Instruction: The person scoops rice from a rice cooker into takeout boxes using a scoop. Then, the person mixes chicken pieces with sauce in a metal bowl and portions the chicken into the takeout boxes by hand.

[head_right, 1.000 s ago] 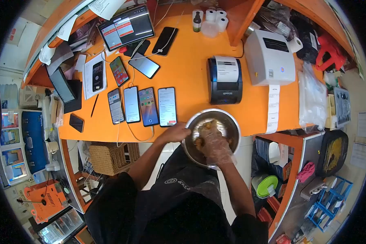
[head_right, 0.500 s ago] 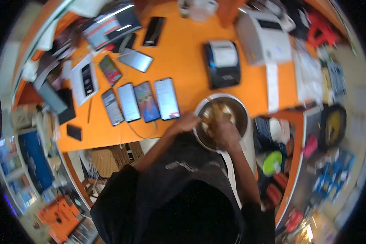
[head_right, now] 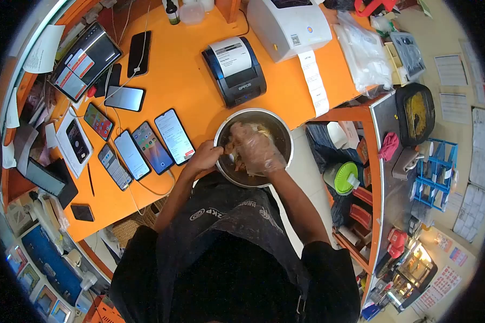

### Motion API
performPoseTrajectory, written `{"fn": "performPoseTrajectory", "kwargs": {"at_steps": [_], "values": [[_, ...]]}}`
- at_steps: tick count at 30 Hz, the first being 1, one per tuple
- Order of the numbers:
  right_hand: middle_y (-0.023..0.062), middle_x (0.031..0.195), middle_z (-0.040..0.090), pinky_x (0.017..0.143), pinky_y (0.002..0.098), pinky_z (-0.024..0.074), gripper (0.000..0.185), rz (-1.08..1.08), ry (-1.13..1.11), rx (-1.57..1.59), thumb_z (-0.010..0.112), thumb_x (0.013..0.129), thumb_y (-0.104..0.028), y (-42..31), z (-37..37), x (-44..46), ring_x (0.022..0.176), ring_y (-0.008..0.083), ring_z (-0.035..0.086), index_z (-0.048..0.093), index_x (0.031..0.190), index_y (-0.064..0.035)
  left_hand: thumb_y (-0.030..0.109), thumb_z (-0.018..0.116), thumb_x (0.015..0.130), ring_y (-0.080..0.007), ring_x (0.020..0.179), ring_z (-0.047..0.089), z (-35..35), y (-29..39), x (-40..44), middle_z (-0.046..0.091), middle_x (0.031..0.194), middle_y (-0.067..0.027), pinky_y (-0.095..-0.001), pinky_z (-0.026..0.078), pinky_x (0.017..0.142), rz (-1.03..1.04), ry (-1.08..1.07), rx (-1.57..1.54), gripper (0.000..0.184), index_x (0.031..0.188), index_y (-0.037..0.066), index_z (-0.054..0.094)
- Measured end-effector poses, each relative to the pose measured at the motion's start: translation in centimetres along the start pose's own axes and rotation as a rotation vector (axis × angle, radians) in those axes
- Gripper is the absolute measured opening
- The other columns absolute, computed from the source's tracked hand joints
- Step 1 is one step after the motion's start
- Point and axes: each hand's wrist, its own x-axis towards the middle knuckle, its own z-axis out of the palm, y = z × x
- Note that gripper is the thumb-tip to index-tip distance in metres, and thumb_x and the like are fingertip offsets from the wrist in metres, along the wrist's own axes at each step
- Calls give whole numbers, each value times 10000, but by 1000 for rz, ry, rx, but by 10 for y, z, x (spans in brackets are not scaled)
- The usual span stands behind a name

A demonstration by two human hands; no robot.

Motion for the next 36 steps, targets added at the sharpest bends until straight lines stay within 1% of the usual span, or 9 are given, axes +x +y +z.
{"fn": "performPoseTrajectory", "kwargs": {"at_steps": [5,9,15,17,19,24,28,31,36], "values": [[223,1276,526,873,481,498,596,98,217,-27,745,743,-357,1,-13,-21,1119,422,552,537,1236,-94,200,472,812,-342,736,660,-4,-6,10,653,753,-231,-427,493,718,31,-6,101,345,948,-71,638],[229,1477,361,884,513,490,668,290,-34,-311,716,772,-386,-7,12,-47,1175,452,533,508,1352,-126,198,464,820,-354,744,669,0,6,6,651,751,-255,-450,490,724,-28,2,54,359,975,-80,630],[262,895,666,686,512,521,458,441,190,251,619,826,-80,6,10,-35,819,429,668,535,1276,-50,210,472,819,-358,755,670,0,4,6,651,773,-264,-453,490,704,44,-15,4,357,981,-69,627],[255,1112,635,854,510,494,631,-87,478,167,647,797,-112,6,-5,-22,1006,416,627,455,1396,-71,231,482,816,-379,779,671,3,-18,17,656,801,-274,-461,493,714,59,-30,91,364,953,-74,627],[247,1359,474,1049,486,389,732,283,139,-97,675,779,-238,-52,-46,-18,1273,403,449,406,1434,-52,231,491,827,-350,766,671,9,-21,18,642,765,-224,-441,504,710,122,60,85,321,945,-26,641],[273,1394,448,1038,468,408,675,-9,158,-307,663,822,-252,-9,9,-3,1301,388,449,416,1418,-54,206,463,833,-337,675,691,6,5,8,667,782,-251,-414,545,666,-31,0,-92,364,974,-73,649],[283,1233,582,991,402,456,639,114,149,342,703,818,-207,3,-8,-6,1175,368,575,455,1377,-23,188,455,834,-309,647,702,11,0,2,671,761,-244,-392,567,645,-6,16,-159,360,949,-95,646],[272,1284,551,990,417,455,649,378,69,114,709,820,-230,-16,-26,-10,1200,389,550,453,1385,-40,169,445,840,-304,608,705,11,-2,-2,671,711,-238,-368,579,606,1,-12,-231,366,936,-129,633],[183,1344,523,967,434,474,490,25,-31,-519,637,853,-302,-60,-21,0,1294,361,463,554,1290,-96,162,427,853,-303,577,700,18,-1,-4,666,686,-237,-367,577,589,20,-47,-250,366,889,-149,615]]}}
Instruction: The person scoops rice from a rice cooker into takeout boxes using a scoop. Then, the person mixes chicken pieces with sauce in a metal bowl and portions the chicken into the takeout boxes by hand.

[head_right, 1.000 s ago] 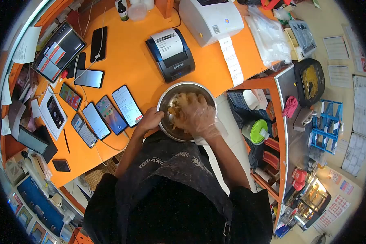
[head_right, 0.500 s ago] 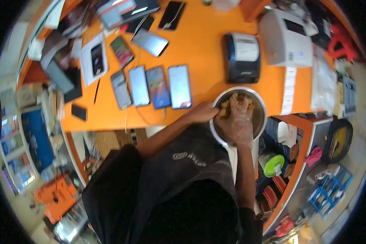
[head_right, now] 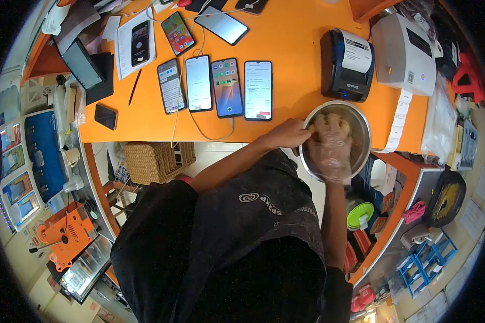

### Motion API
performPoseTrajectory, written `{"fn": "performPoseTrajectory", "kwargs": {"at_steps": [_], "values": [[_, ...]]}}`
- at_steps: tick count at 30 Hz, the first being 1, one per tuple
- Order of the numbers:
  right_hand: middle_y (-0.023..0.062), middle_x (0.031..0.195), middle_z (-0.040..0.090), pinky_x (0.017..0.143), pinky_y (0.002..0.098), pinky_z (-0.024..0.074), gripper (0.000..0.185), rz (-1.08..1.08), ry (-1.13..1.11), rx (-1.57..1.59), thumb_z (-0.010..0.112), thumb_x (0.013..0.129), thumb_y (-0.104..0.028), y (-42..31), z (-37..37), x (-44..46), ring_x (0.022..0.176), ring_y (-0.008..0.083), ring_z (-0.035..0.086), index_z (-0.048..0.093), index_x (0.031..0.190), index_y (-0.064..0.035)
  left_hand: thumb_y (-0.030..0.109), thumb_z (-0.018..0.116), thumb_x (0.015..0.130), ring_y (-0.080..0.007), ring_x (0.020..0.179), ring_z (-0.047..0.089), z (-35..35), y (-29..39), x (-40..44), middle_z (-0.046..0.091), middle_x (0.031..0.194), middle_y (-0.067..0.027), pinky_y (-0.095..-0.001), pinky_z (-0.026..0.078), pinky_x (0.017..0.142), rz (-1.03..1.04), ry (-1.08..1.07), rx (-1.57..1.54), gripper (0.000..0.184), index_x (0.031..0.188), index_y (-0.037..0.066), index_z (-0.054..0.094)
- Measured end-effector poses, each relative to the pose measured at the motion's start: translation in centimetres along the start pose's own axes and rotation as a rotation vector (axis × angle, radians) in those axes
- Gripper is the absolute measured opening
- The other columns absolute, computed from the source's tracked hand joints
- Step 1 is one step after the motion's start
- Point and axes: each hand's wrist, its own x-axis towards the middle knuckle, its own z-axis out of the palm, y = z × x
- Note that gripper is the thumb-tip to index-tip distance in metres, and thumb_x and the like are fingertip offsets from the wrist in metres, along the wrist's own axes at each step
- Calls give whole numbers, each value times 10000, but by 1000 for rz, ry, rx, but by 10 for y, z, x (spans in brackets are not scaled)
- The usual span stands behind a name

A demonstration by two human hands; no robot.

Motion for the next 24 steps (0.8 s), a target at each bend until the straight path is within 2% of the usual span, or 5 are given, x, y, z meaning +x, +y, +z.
{"fn": "performPoseTrajectory", "kwargs": {"at_steps": [6,12,19,20,24], "values": [[185,1273,578,934,475,481,397,-64,252,675,655,845,-148,38,34,-16,1162,377,564,583,1224,-55,167,447,870,-322,626,689,10,-10,-4,654,761,-254,-395,558,619,27,19,56,342,995,-112,601],[292,1284,541,971,507,456,653,-18,249,300,706,820,-187,47,30,-79,1163,471,536,431,1390,-26,125,499,842,-427,736,642,45,21,-27,635,831,-291,-486,507,694,124,38,1,343,1109,-77,571],[243,1359,525,983,384,473,562,386,421,1049,620,874,-32,82,43,-179,1194,308,573,452,1410,-39,198,519,809,-270,560,624,111,26,-10,599,601,-180,-422,474,586,235,-84,345,273,774,-48,632],[268,1415,455,1041,389,422,541,350,470,815,546,850,36,95,49,-204,1239,324,537,487,1383,-35,194,509,812,-281,566,623,127,42,-15,594,603,-186,-423,471,585,216,-103,360,273,764,-51,620],[342,1363,420,1041,571,349,732,640,543,502,727,716,-290,96,27,-271,1236,485,444,462,1360,-63,185,493,824,-435,726,636,211,59,-22,607,713,-280,-470,487,667,407,-309,635,288,898,-66,613]]}}
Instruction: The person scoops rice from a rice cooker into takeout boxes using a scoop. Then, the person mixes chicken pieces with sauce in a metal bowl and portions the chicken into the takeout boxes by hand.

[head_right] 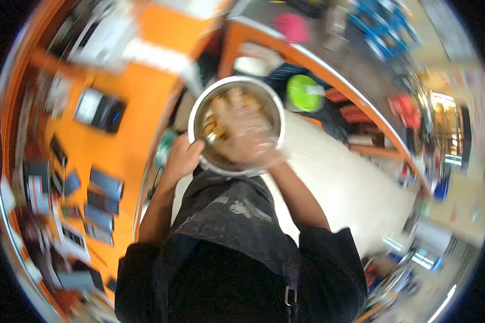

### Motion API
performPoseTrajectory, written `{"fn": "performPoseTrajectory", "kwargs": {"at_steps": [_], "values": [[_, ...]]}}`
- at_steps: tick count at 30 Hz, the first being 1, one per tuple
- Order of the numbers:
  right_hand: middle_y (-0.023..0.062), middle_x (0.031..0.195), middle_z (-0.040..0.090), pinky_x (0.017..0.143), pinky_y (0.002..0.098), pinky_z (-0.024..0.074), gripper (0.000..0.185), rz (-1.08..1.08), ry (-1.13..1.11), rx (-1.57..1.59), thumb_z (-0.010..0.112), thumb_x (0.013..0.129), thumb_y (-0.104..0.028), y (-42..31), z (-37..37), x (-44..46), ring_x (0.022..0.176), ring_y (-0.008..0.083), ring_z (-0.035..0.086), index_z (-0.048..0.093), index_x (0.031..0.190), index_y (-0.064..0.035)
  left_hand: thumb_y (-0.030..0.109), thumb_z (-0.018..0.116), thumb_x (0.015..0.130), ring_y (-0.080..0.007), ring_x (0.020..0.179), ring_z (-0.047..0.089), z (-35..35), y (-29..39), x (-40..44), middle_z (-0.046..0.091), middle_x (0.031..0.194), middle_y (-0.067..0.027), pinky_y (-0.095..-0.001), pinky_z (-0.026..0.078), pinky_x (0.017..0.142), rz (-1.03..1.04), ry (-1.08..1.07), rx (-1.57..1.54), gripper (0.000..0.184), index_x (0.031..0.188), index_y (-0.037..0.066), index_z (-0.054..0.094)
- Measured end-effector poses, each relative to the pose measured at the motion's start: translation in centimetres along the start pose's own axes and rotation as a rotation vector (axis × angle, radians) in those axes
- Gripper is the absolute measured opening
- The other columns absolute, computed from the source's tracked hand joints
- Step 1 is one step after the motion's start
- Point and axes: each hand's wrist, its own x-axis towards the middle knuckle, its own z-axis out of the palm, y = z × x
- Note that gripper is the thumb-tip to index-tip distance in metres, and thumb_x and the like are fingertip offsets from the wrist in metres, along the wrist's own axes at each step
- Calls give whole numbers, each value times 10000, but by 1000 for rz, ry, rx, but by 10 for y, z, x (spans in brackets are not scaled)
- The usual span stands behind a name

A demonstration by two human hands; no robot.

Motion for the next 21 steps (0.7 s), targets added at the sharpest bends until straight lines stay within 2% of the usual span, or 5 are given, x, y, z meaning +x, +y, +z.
{"fn": "performPoseTrajectory", "kwargs": {"at_steps": [4,8,14,16,21], "values": [[133,1118,598,733,458,535,300,-260,194,-163,616,826,-263,116,-3,-60,908,331,643,628,1096,-134,149,492,811,-391,707,639,99,57,47,615,726,-255,-446,481,664,68,-212,36,258,893,-67,607],[182,900,644,675,460,537,293,225,95,298,491,982,-280,194,-65,-124,741,356,657,558,1192,-88,131,496,795,-193,648,592,208,76,84,596,659,-122,-390,478,635,-44,-286,-61,239,855,-82,588],[192,1326,516,1046,441,405,533,404,363,-351,669,792,-143,287,-158,-209,1216,396,483,545,1307,-76,66,449,811,-286,643,695,329,159,132,662,810,-209,-358,586,493,-126,-420,-424,303,1000,-124,591],[256,1333,494,1008,478,422,563,510,541,-230,692,802,-203,304,-172,-221,1202,427,496,528,1316,-40,64,456,808,-268,647,689,361,169,146,665,821,-197,-351,584,508,-76,-398,-410,304,1003,-124,594],[291,1246,546,889,451,489,541,735,218,56,675,834,-220,400,-194,-209,1102,395,586,532,1311,-9,93,479,787,-213,731,660,446,203,204,678,815,-167,-348,527,677,15,-357,-296,291,968,-93,610]]}}
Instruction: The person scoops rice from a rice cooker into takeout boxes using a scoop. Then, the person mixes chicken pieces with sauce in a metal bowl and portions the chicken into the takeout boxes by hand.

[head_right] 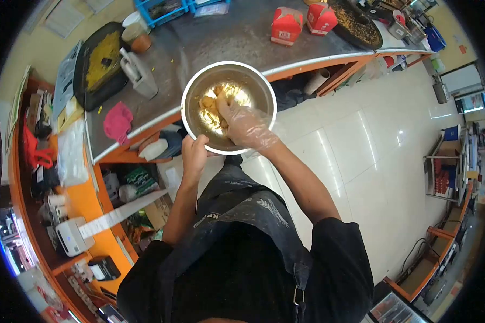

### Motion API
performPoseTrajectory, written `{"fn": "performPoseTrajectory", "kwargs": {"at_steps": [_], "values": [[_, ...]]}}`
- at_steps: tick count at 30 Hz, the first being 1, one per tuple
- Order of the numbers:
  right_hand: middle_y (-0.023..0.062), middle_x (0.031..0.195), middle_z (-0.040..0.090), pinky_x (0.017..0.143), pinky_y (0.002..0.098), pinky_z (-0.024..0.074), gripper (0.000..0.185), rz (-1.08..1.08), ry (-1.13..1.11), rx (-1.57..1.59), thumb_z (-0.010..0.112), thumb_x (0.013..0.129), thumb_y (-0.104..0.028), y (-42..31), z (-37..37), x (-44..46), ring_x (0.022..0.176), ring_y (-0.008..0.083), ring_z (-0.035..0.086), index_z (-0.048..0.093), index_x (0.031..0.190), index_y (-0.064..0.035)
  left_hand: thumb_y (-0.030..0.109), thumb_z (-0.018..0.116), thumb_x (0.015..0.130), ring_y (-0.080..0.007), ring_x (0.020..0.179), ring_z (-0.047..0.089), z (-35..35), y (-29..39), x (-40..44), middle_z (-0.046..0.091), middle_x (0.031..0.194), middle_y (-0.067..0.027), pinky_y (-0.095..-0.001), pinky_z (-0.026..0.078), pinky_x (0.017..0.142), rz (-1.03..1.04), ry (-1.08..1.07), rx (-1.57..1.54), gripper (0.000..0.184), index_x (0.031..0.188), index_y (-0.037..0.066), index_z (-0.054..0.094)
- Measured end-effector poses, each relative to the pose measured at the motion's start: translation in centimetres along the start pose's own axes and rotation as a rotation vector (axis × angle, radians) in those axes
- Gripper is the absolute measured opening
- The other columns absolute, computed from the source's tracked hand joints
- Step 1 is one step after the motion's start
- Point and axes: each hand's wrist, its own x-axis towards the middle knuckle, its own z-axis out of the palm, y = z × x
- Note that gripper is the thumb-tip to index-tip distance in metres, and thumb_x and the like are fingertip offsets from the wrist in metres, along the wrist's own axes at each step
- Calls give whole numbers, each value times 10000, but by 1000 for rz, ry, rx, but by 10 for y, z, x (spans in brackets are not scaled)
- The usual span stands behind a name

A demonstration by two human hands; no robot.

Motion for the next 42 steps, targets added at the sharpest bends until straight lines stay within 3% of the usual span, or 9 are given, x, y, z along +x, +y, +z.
{"fn": "performPoseTrajectory", "kwargs": {"at_steps": [3,7,14,16,22,31,34,37,42], "values": [[272,1056,644,858,459,505,419,-31,51,300,612,873,-197,34,-36,33,1056,366,618,585,1248,-11,99,481,788,-218,678,634,27,16,55,647,739,-173,-366,487,647,25,-57,86,251,917,-81,599],[237,1214,579,921,478,468,396,-143,422,-143,636,839,-216,79,-77,78,1029,407,600,606,1211,-85,119,483,791,-287,644,625,58,36,112,610,662,-206,-413,474,652,175,-172,214,229,823,-82,588],[148,1174,620,932,386,499,299,-264,53,-57,565,787,-93,168,-95,110,1071,298,617,652,1071,-65,127,486,787,-284,629,601,114,61,192,611,677,-216,-419,460,636,80,-390,400,245,832,-85,600],[142,1084,670,943,379,505,263,-231,-4,311,573,753,16,177,-142,111,1064,293,638,690,984,-28,121,485,784,-257,618,584,129,78,193,603,673,-212,-412,449,620,138,-321,410,234,811,-88,587],[215,1173,615,906,409,509,521,-170,206,-95,690,773,-211,216,-147,106,1054,374,624,546,1241,-35,95,494,784,-210,618,556,177,77,179,587,659,-166,-387,433,606,117,-26,367,192,789,-78,577],[185,1182,636,868,407,524,517,-577,-392,497,649,778,-173,298,-153,149,958,396,657,589,1290,-130,76,470,805,-177,729,598,269,47,113,645,785,-99,-325,477,681,-50,407,202,257,947,-71,625],[193,1230,618,946,430,488,542,-605,-563,131,688,763,-231,283,-224,140,1082,391,608,599,1291,-153,75,467,805,-181,734,603,291,57,99,647,781,-97,-335,481,691,-57,470,201,254,941,-77,619],[202,1076,640,868,433,512,592,-677,-149,-8,687,731,-267,286,-224,128,918,378,642,541,1272,-78,85,473,804,-180,687,599,303,52,97,646,755,-113,-332,479,646,-64,502,171,249,922,-81,615],[142,1155,626,859,477,516,452,-564,-39,4,716,739,-270,294,-170,93,1072,372,596,606,1145,-106,83,478,806,-182,630,581,320,34,99,616,692,-136,-339,460,600,68,389,260,228,897,-79,611]]}}
